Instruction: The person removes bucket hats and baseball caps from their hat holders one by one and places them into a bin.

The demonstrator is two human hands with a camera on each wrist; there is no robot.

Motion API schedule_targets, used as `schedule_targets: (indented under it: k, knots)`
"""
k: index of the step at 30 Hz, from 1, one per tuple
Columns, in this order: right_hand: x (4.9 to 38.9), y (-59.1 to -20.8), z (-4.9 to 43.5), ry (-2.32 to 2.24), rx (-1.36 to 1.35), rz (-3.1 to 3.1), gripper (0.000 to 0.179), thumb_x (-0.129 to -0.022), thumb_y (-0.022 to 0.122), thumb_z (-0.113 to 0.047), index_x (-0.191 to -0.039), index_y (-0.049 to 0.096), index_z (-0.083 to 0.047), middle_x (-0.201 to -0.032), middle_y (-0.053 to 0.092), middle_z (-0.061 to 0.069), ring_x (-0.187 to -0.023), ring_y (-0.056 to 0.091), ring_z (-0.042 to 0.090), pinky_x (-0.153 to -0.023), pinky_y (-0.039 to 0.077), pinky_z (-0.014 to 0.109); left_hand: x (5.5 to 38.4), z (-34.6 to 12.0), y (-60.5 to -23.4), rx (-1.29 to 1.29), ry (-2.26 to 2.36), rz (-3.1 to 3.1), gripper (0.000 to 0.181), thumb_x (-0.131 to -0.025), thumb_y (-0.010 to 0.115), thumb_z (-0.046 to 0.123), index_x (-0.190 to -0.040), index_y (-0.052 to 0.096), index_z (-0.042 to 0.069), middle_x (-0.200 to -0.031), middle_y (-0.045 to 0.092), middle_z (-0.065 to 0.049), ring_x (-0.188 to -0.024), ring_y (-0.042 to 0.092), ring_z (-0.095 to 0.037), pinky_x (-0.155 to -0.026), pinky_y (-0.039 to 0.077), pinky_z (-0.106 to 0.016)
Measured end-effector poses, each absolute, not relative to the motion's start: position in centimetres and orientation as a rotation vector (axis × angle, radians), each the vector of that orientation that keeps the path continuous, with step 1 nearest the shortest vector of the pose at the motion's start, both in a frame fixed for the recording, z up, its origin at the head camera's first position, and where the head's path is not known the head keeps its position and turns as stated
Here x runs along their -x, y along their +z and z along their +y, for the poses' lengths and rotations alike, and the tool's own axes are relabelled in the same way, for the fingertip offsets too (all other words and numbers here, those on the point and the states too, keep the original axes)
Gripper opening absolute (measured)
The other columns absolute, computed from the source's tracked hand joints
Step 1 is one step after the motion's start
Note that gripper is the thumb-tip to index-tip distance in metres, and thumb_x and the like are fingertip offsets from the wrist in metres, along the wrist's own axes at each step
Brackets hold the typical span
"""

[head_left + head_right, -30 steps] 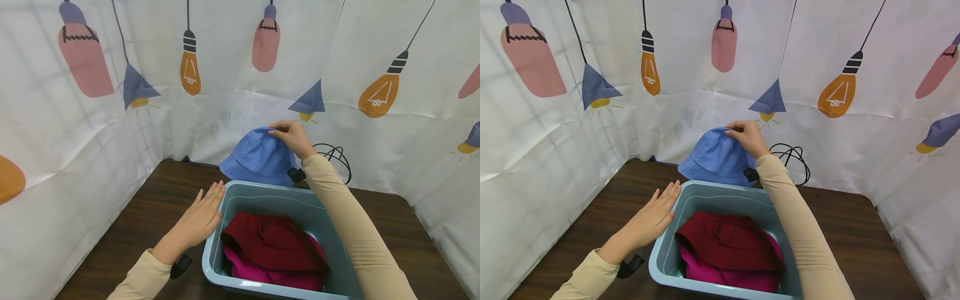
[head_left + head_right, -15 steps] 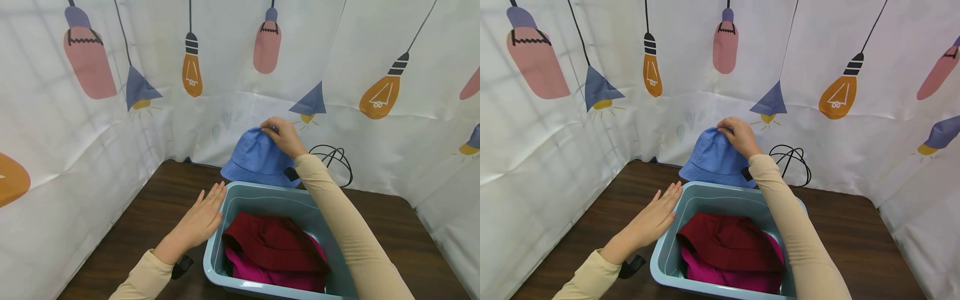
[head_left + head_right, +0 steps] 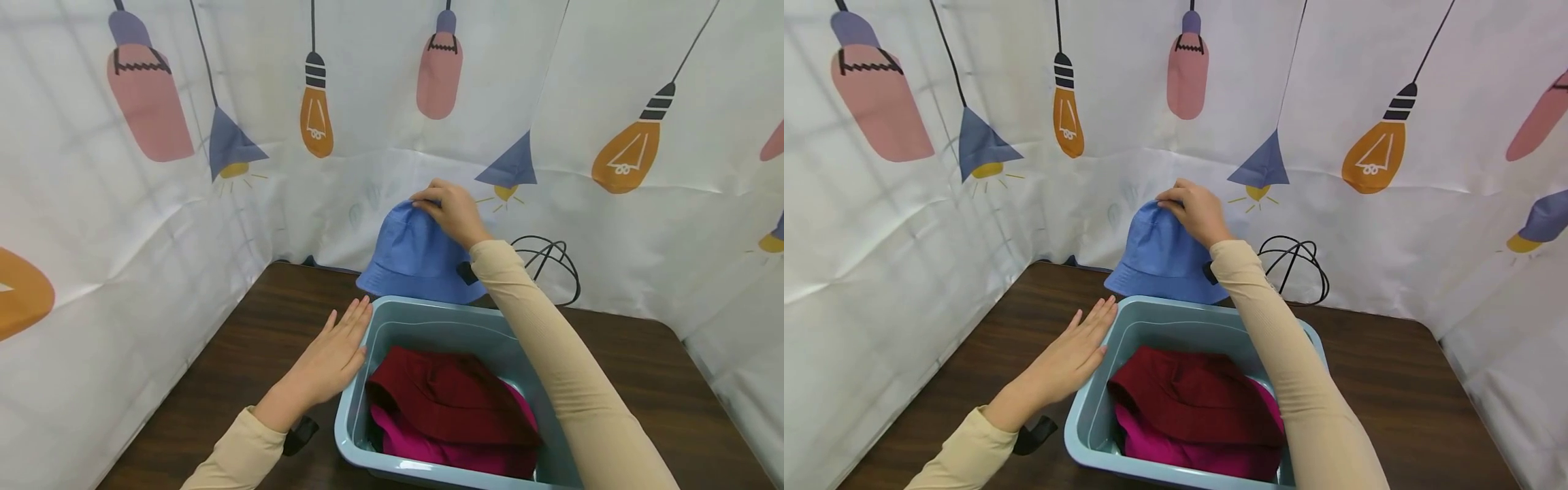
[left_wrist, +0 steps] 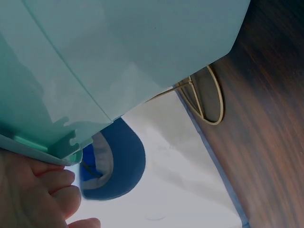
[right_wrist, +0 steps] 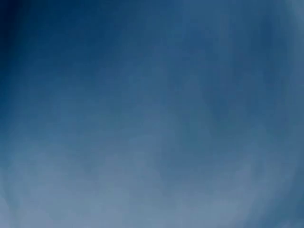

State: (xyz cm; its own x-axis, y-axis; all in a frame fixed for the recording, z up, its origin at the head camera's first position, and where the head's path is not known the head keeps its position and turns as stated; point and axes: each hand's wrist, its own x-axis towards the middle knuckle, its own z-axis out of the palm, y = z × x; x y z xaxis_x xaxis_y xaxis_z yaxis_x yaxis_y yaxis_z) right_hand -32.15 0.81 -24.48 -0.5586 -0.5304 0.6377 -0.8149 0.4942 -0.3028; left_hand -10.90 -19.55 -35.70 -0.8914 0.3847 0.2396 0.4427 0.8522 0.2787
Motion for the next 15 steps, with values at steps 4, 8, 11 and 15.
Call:
schedule_targets:
  k: [4,8,11,15]
  knots:
    - [32.8,-24.4,1.0,0.938,-0.942,-2.223,0.018,-0.089,0.064,-0.016,-0.098,0.073,-0.003,-0.088,0.064,0.012,-0.082,0.059,0.025,-0.076,0.045,0.035,10.8,-19.6,-35.7,0.645,-0.500,-2.860,0.058,-0.097,0.042,0.018,-0.146,0.023,-0.006,-0.154,0.018,-0.017,-0.142,0.012,-0.029,-0.111,0.011,-0.056]
    - [33.1,-24.1,1.6,1.096,-0.848,-2.178,0.016,-0.091,0.061,-0.012,-0.097,0.068,0.001,-0.099,0.066,0.016,-0.098,0.059,0.028,-0.089,0.043,0.037,10.8,-19.7,-35.7,0.643,-0.490,-2.861,0.058,-0.096,0.042,0.018,-0.146,0.024,-0.007,-0.154,0.019,-0.018,-0.143,0.011,-0.029,-0.111,0.012,-0.055]
    - [33.1,-23.8,2.0,1.166,-0.832,-2.158,0.016,-0.093,0.059,-0.010,-0.096,0.067,0.003,-0.101,0.065,0.018,-0.098,0.058,0.028,-0.089,0.043,0.037,10.8,-19.7,-35.7,0.641,-0.493,-2.858,0.058,-0.096,0.042,0.018,-0.145,0.024,-0.007,-0.154,0.019,-0.018,-0.142,0.012,-0.029,-0.111,0.012,-0.055]
    - [33.3,-23.7,2.4,1.228,-0.783,-2.179,0.018,-0.094,0.056,-0.010,-0.098,0.065,0.005,-0.101,0.065,0.018,-0.091,0.056,0.025,-0.083,0.042,0.034,10.9,-19.7,-35.8,0.643,-0.511,-2.858,0.059,-0.096,0.043,0.019,-0.146,0.024,-0.006,-0.154,0.019,-0.018,-0.142,0.013,-0.029,-0.111,0.011,-0.055]
